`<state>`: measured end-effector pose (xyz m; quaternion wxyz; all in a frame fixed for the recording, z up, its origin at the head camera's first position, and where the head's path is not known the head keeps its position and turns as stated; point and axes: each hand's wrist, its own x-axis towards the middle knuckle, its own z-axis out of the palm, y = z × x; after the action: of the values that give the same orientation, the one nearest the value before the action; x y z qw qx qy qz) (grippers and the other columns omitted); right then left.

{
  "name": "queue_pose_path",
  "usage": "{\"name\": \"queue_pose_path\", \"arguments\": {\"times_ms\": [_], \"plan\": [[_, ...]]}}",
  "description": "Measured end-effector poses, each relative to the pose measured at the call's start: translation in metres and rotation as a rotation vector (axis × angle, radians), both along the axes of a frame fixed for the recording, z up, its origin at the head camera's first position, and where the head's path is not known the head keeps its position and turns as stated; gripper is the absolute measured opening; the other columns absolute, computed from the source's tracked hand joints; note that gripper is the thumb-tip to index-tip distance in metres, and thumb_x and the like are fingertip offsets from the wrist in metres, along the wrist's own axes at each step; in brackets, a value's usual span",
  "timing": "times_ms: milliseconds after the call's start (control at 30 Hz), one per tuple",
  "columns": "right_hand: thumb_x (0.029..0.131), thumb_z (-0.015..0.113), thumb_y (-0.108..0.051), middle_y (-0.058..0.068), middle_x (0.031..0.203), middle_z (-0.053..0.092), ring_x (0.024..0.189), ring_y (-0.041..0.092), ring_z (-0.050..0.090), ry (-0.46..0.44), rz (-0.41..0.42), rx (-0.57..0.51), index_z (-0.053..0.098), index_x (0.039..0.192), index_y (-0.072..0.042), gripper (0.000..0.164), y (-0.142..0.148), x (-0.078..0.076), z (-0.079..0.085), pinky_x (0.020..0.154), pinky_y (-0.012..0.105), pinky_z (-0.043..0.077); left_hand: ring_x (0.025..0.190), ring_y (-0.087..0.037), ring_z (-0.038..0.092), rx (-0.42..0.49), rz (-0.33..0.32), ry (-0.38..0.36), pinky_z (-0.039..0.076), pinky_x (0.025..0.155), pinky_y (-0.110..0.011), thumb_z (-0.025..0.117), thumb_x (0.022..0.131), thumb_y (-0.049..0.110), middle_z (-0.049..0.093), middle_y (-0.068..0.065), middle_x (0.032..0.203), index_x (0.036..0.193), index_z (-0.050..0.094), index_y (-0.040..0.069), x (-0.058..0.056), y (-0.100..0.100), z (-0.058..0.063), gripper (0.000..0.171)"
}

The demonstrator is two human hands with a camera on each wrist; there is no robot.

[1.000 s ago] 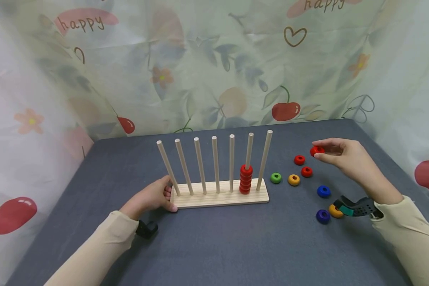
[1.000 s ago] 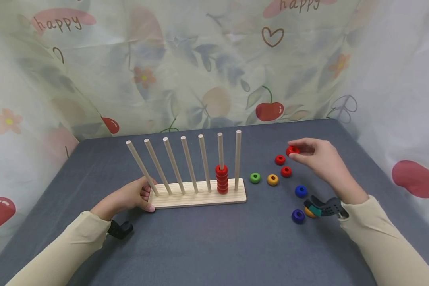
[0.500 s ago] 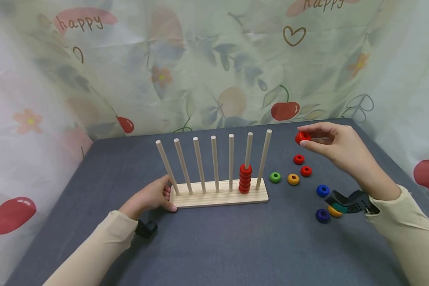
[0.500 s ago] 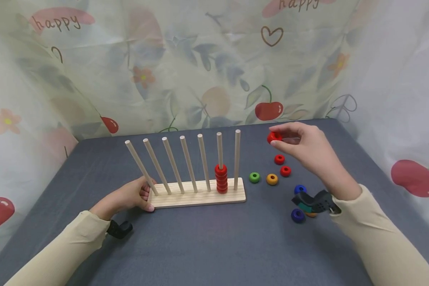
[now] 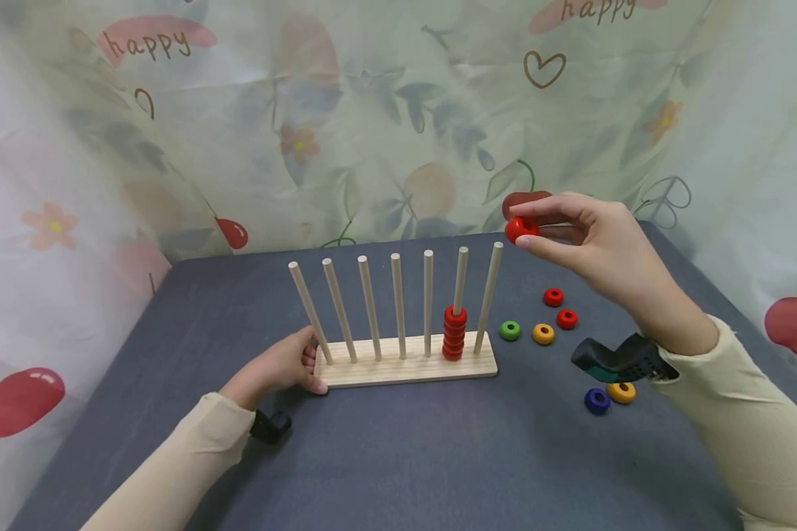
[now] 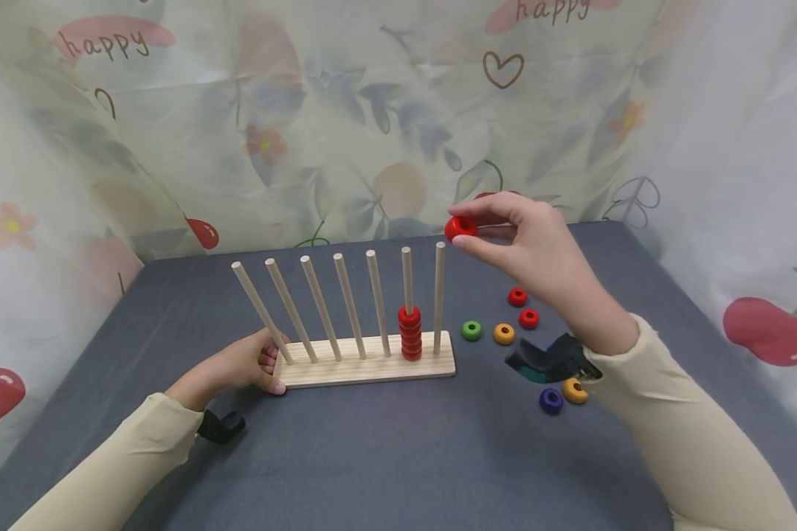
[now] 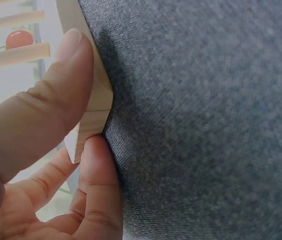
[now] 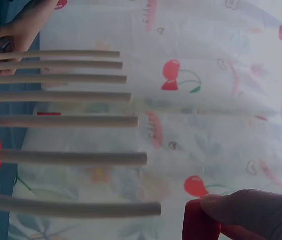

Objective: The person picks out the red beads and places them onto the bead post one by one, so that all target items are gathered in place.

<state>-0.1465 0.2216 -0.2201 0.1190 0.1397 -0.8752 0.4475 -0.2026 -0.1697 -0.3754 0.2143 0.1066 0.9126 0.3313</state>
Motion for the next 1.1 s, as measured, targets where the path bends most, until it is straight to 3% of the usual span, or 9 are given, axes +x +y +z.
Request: {"name": "queue_pose_path", "arguments": {"times_ms": [333, 633, 833, 1100], "plan": [[0.086, 0.073, -0.013, 0.001, 0.114, 0.065, 0.100, 0.004, 0.063, 0.121, 0.141, 0.005, 0.067, 0.119, -0.014, 0.033, -0.024, -0.008, 0.003, 0.087, 0.016, 0.048, 0.080, -0.020, 0.047, -0.001, 0.003, 0.005, 0.039, 0.067, -0.029, 0.088, 0.064, 0.001, 0.047, -0.010, 0.090, 0.113, 0.045, -0.002, 0.000, 0.000, -0.001, 0.065], [0.087, 0.073, -0.019, -0.002, 0.109, 0.067, 0.101, 0.006, 0.062, 0.078, 0.159, 0.093, 0.067, 0.119, -0.016, 0.032, -0.032, -0.017, 0.000, 0.091, 0.018, 0.046, 0.080, -0.019, 0.047, 0.014, -0.006, -0.001, 0.040, 0.067, -0.029, 0.087, 0.064, -0.001, 0.048, -0.010, 0.090, 0.114, 0.045, -0.003, 0.000, 0.000, 0.000, 0.065], [0.086, 0.073, -0.015, 0.000, 0.109, 0.067, 0.099, 0.010, 0.062, 0.076, 0.183, 0.133, 0.068, 0.120, -0.015, 0.034, -0.036, -0.020, 0.000, 0.094, 0.030, 0.047, 0.080, -0.019, 0.048, 0.015, -0.011, 0.003, 0.040, 0.067, -0.029, 0.088, 0.064, -0.001, 0.048, -0.011, 0.090, 0.113, 0.045, -0.003, 0.000, 0.000, 0.000, 0.065], [0.086, 0.074, -0.013, 0.001, 0.110, 0.068, 0.100, 0.010, 0.062, 0.073, 0.216, 0.150, 0.069, 0.118, -0.015, 0.032, -0.038, -0.023, -0.003, 0.090, 0.018, 0.046, 0.081, -0.020, 0.048, 0.002, 0.003, -0.003, 0.041, 0.068, -0.029, 0.088, 0.064, 0.000, 0.049, -0.011, 0.092, 0.116, 0.045, -0.003, -0.001, 0.000, -0.002, 0.068]]}}
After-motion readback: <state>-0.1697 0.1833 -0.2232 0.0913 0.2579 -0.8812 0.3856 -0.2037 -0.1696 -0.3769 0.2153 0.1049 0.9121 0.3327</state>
